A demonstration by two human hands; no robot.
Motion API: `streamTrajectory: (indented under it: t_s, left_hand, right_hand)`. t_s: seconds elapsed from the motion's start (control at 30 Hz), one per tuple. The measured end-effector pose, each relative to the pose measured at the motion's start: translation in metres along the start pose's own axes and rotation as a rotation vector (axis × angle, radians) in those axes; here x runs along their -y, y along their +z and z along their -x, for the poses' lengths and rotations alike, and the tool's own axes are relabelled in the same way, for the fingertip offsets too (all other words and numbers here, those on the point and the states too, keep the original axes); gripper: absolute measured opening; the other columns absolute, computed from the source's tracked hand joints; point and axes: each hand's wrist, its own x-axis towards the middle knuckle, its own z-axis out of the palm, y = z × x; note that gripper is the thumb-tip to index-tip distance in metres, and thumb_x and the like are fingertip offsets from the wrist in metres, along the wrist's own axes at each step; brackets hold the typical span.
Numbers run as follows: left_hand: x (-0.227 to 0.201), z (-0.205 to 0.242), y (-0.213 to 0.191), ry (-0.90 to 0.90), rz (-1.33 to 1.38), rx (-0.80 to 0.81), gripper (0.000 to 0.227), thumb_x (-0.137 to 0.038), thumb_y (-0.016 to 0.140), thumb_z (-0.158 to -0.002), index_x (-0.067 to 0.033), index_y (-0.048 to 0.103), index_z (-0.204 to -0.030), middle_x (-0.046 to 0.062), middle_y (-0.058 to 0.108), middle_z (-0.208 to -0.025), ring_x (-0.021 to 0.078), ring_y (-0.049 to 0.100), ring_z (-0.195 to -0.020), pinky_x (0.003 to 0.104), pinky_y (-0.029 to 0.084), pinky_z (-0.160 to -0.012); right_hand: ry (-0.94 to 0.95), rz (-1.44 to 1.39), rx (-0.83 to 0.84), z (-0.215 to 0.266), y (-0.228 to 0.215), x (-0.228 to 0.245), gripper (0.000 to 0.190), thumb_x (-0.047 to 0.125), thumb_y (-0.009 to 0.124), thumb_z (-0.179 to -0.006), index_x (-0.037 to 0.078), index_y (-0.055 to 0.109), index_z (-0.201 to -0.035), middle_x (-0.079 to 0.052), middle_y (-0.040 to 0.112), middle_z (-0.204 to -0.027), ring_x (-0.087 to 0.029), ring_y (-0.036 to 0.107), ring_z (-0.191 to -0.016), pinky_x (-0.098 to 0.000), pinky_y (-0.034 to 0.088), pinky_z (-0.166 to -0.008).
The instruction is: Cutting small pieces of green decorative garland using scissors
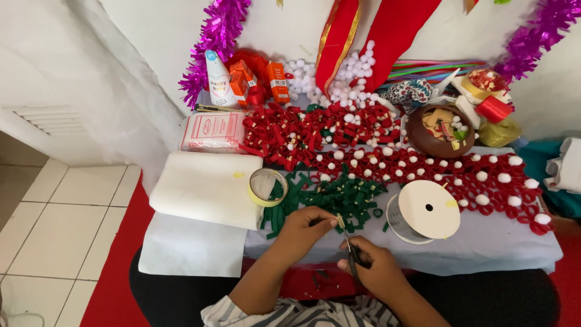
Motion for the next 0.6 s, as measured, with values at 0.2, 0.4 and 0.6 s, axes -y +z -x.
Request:
streamTrajectory:
  t_s: [0.2, 0.4, 0.6]
  left_hand:
    - [0.0059, -0.0035, -0.0005, -0.065, 0.023, -0.018, 0.016, -0.014, 0.074, -0.089, -0.0007, 0.080, -0.094, 0.001, 0.067, -0.076, 0.0092, 0.052, -0.064, 0.022, 0.043, -0.059]
    - [0.0103, -0.0055, -0.0012, -0.053, 0.017, -0.017, 0.015, -0.015, 0.075, -0.089, -0.0016, 0.080, -0.093, 0.001, 0.067, -0.076, 0.0088, 0.052, -0.066, 0.021, 0.044, -0.061]
    - [0.0096, -0.0056, -0.0028, -0.031, 0.010, -0.005, 0.016, -0.014, 0.074, -0.089, -0.0004, 0.080, -0.094, 0.002, 0.068, -0.080, 0.0097, 0.054, -0.068, 0.022, 0.046, -0.064]
  right_hand:
    - [0.028, 0.044, -0.020, 0.0006, 0.0026, 0.0040, 0.032, 0.013, 0.088, -0.075, 0.012, 0.078, -0.106, -0.001, 0.062, -0.057, -0.012, 0.050, -0.051, -0.0268, 0.039, -0.055]
    - [-0.001, 0.092, -0.046, -0.0014, 0.0048, 0.0012, 0.033, 0.016, 0.089, -0.072, 0.013, 0.078, -0.103, -0.001, 0.062, -0.056, -0.012, 0.051, -0.049, -0.0269, 0.039, -0.053]
    - [-0.006, 0.117, -0.038, 0.0013, 0.0037, 0.0100, 0.034, 0.018, 0.089, -0.073, 0.015, 0.078, -0.105, -0.001, 0.062, -0.055, -0.013, 0.051, -0.049, -0.0275, 0.040, -0.053]
